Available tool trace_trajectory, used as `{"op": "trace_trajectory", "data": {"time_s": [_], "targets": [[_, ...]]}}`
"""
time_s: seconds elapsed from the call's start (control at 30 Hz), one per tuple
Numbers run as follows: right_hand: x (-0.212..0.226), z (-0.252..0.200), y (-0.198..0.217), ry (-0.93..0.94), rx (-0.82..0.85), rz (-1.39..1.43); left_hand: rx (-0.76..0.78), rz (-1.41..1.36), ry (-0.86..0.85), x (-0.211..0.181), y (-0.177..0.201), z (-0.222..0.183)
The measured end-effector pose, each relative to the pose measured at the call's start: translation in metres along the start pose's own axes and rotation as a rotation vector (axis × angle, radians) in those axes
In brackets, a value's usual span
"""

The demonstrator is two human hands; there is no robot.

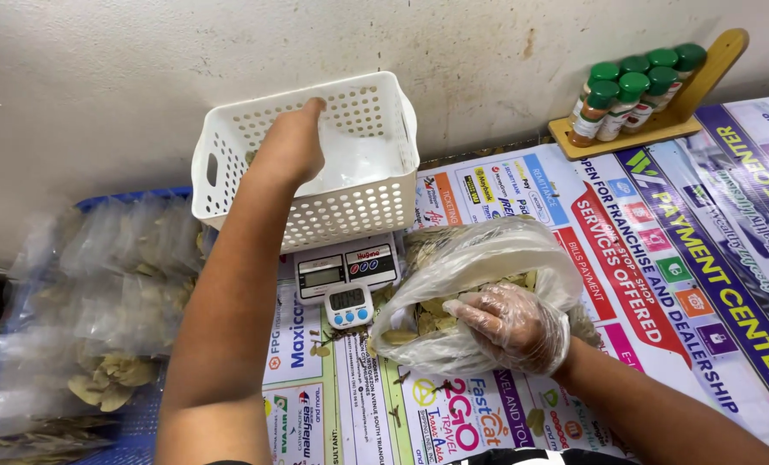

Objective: Packaging dried leaves into small plastic bags and weighing them on a digital scale

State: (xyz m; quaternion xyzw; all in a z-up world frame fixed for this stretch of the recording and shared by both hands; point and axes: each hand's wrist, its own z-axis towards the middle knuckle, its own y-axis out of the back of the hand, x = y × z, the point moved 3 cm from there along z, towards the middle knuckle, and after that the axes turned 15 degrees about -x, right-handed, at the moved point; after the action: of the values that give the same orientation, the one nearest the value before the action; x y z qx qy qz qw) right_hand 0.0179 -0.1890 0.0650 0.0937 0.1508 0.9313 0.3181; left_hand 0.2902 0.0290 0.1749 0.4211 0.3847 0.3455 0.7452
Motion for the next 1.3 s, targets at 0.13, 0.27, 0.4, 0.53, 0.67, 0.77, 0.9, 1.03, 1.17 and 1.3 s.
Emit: {"op": "trace_trajectory", "data": {"time_s": [0.13, 0.27, 0.4, 0.53, 0.67, 0.77, 0.9, 1.03, 1.17, 1.3], "targets": [[0.000, -0.007, 0.004, 0.053, 0.128, 0.070, 0.140, 0.002, 0.271, -0.032, 0.026, -0.011], [0.003, -0.005, 0.001, 0.066, 0.100, 0.085, -0.083, -0.029, 0.222, 0.004, 0.017, -0.011], [0.009, -0.001, 0.001, 0.053, 0.092, 0.098, -0.653, -0.678, 0.029, 0.010, 0.029, -0.041], [-0.008, -0.028, -0.012, -0.015, -0.034, 0.010, -0.688, -0.931, 0.052, -0.020, 0.063, -0.088], [-0.020, -0.030, -0.003, -0.051, -0.017, 0.019, -0.571, -1.115, 0.073, -0.041, 0.057, -0.122], [-0.029, -0.025, 0.009, -0.220, 0.076, -0.042, -0.502, -1.125, 0.084, -0.052, 0.040, -0.148], [-0.032, -0.015, 0.012, -0.377, 0.278, -0.112, -0.410, -0.997, 0.039, -0.052, 0.029, -0.175], [-0.009, 0.050, 0.017, -0.570, 0.687, 0.000, -0.406, -0.868, 0.011, -0.050, 0.042, -0.191], [-0.014, 0.096, 0.029, -0.766, 0.906, 0.032, -0.313, -0.766, -0.047, -0.054, 0.058, -0.192], [0.015, 0.157, 0.061, -0.221, 0.370, 0.149, -0.193, -0.689, -0.020, -0.060, 0.061, -0.185]]}}
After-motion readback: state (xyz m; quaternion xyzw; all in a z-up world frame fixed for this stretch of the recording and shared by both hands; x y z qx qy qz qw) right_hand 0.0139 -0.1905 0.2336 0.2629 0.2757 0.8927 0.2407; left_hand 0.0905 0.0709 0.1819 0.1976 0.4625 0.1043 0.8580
